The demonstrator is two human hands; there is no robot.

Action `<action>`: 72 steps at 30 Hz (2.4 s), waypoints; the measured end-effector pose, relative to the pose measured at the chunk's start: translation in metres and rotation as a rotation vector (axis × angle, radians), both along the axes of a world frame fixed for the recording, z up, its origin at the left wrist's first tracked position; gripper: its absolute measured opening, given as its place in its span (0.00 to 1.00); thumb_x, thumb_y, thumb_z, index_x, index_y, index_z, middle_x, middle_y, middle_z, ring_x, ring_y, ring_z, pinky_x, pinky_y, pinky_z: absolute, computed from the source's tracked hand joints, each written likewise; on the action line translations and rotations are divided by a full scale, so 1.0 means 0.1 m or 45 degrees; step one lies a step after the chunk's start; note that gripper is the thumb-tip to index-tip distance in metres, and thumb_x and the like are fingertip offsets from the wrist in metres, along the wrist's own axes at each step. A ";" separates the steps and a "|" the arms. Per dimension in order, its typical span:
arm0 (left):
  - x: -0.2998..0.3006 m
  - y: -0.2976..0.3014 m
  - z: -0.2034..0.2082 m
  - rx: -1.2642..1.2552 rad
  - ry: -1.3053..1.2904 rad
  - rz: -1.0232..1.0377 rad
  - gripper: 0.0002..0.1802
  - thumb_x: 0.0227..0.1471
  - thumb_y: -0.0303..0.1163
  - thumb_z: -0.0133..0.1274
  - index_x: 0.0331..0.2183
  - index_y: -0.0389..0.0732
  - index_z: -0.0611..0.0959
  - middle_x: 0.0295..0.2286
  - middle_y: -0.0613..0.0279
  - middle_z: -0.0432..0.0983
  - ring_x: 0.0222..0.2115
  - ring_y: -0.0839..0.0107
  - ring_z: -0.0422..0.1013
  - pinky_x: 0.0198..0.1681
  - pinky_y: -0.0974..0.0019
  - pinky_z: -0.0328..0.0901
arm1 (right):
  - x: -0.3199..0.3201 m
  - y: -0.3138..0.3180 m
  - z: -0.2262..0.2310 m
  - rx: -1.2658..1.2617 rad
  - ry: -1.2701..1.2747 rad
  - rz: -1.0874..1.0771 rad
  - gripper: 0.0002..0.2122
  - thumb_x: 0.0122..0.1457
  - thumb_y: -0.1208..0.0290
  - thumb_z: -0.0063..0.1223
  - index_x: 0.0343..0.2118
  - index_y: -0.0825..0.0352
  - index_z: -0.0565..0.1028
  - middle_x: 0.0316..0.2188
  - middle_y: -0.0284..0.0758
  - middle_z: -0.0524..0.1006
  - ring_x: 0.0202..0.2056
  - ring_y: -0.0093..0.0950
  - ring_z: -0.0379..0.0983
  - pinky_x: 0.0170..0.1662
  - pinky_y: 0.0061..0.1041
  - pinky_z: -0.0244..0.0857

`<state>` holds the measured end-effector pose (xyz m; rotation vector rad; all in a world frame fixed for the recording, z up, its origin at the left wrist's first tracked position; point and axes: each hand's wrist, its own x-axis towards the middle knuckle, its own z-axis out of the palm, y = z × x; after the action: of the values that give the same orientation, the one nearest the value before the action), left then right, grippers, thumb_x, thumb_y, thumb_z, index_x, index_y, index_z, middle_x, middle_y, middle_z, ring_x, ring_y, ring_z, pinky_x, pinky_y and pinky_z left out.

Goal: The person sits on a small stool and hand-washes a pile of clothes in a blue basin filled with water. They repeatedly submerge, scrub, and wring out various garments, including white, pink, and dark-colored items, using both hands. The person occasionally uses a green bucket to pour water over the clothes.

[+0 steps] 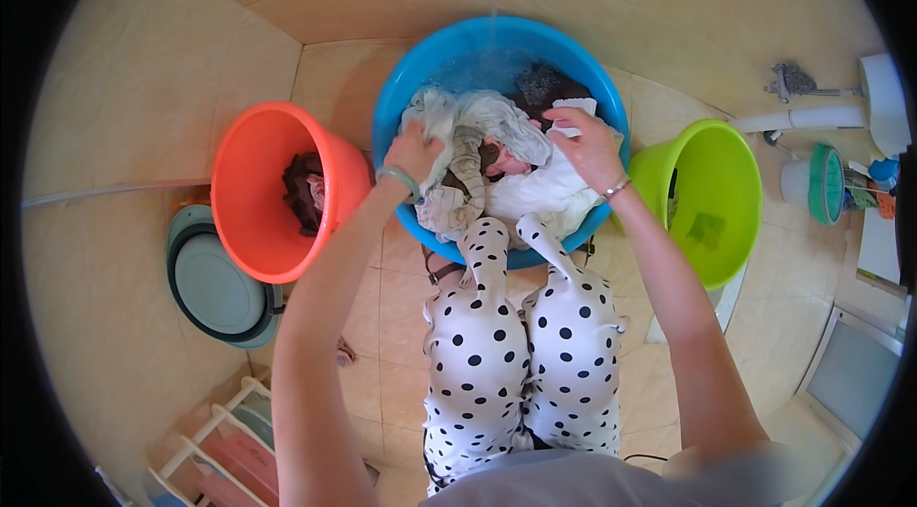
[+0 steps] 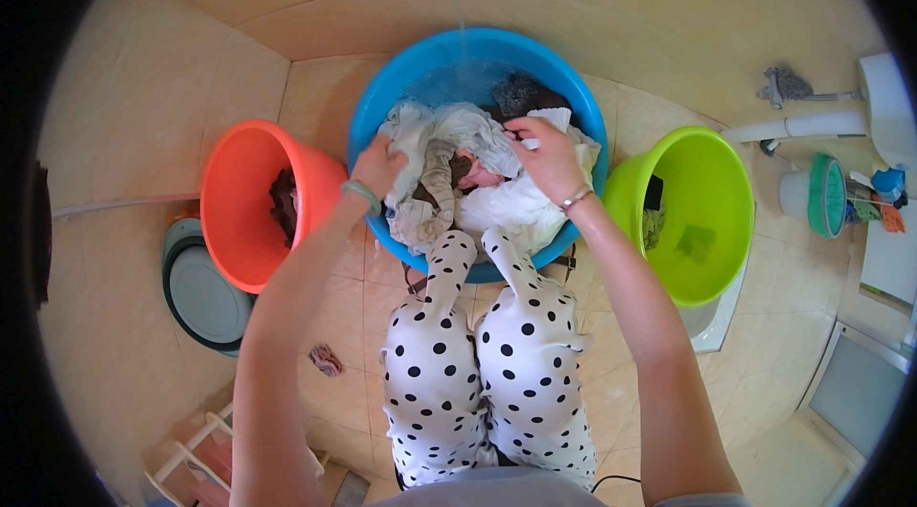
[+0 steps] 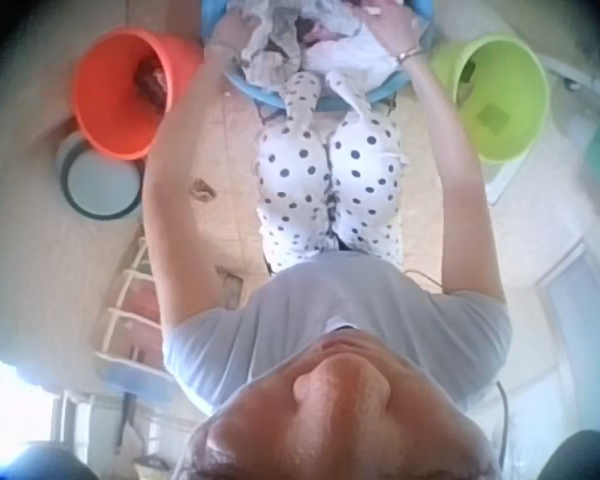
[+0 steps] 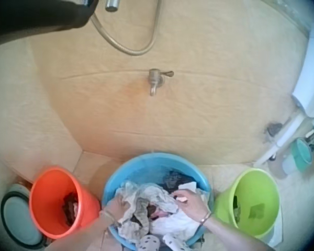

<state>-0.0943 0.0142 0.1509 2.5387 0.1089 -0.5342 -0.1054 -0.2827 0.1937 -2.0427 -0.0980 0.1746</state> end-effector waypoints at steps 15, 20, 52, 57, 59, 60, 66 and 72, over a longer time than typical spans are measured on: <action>0.70 -0.01 2.20 -1.883 -0.260 0.170 0.18 0.57 0.38 0.45 0.44 0.35 0.75 0.41 0.61 0.74 0.43 0.71 0.69 0.48 0.67 0.63 | 0.63 0.74 -0.47 0.076 0.240 0.061 0.27 0.52 0.66 0.56 0.56 0.65 0.64 0.55 0.40 0.66 0.56 0.38 0.63 0.58 0.32 0.57; 0.79 0.12 1.65 -2.228 -0.105 0.549 0.20 0.56 0.34 0.49 0.48 0.34 0.71 0.43 0.58 0.74 0.45 0.67 0.70 0.52 0.63 0.63 | 0.87 0.54 -0.54 1.340 0.380 -0.368 0.16 0.56 0.79 0.45 0.49 0.70 0.68 0.45 0.34 0.73 0.47 0.27 0.70 0.51 0.25 0.63; 1.30 -0.39 -1.98 -0.391 0.173 0.467 0.30 0.54 0.45 0.50 0.55 0.42 0.66 0.50 0.47 0.68 0.49 0.51 0.65 0.52 0.59 0.61 | 1.75 1.04 -2.44 -1.275 -0.175 0.577 0.17 0.55 0.61 0.50 0.47 0.60 0.73 0.45 0.44 0.73 0.45 0.41 0.70 0.47 0.38 0.64; 1.17 -0.56 -1.74 -1.840 0.136 0.951 0.27 0.56 0.49 0.50 0.50 0.40 0.71 0.44 0.55 0.73 0.45 0.58 0.70 0.49 0.60 0.65 | 1.69 0.97 -1.87 -0.629 -0.399 0.242 0.12 0.52 0.65 0.55 0.39 0.61 0.76 0.41 0.41 0.72 0.41 0.41 0.69 0.43 0.39 0.66; 1.12 -0.51 -1.58 -2.472 0.460 1.066 0.27 0.55 0.50 0.50 0.50 0.42 0.71 0.44 0.56 0.73 0.45 0.61 0.70 0.49 0.60 0.65 | 1.48 1.08 -1.42 -0.455 -0.544 0.297 0.10 0.48 0.65 0.59 0.33 0.61 0.77 0.39 0.38 0.71 0.40 0.42 0.69 0.40 0.37 0.68; 1.11 -0.48 -1.54 -2.663 0.574 0.972 0.27 0.55 0.51 0.50 0.50 0.44 0.71 0.45 0.57 0.72 0.45 0.63 0.69 0.50 0.60 0.65 | 1.35 1.15 -1.20 -0.471 -0.626 0.342 0.09 0.46 0.65 0.60 0.30 0.61 0.77 0.39 0.36 0.71 0.39 0.42 0.69 0.39 0.35 0.68; 1.01 -0.63 -1.01 -2.698 0.423 0.838 0.25 0.58 0.40 0.48 0.56 0.48 0.66 0.48 0.59 0.69 0.47 0.64 0.67 0.51 0.62 0.64 | 0.58 1.37 -0.57 -0.626 -0.832 0.681 0.12 0.39 0.59 0.63 0.27 0.55 0.76 0.41 0.28 0.70 0.43 0.37 0.65 0.37 0.34 0.65; 0.90 -0.66 -1.28 -2.891 0.796 0.731 0.24 0.60 0.45 0.45 0.55 0.48 0.68 0.45 0.64 0.71 0.45 0.69 0.68 0.49 0.65 0.64 | 0.54 1.57 -0.63 -0.507 -0.916 0.506 0.13 0.34 0.56 0.65 0.23 0.53 0.76 0.38 0.25 0.71 0.41 0.34 0.65 0.35 0.33 0.61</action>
<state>-0.0045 -0.0514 0.0233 0.0765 0.2319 -0.5540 -0.0517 -0.1252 0.1303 -2.3707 -0.9847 -0.3312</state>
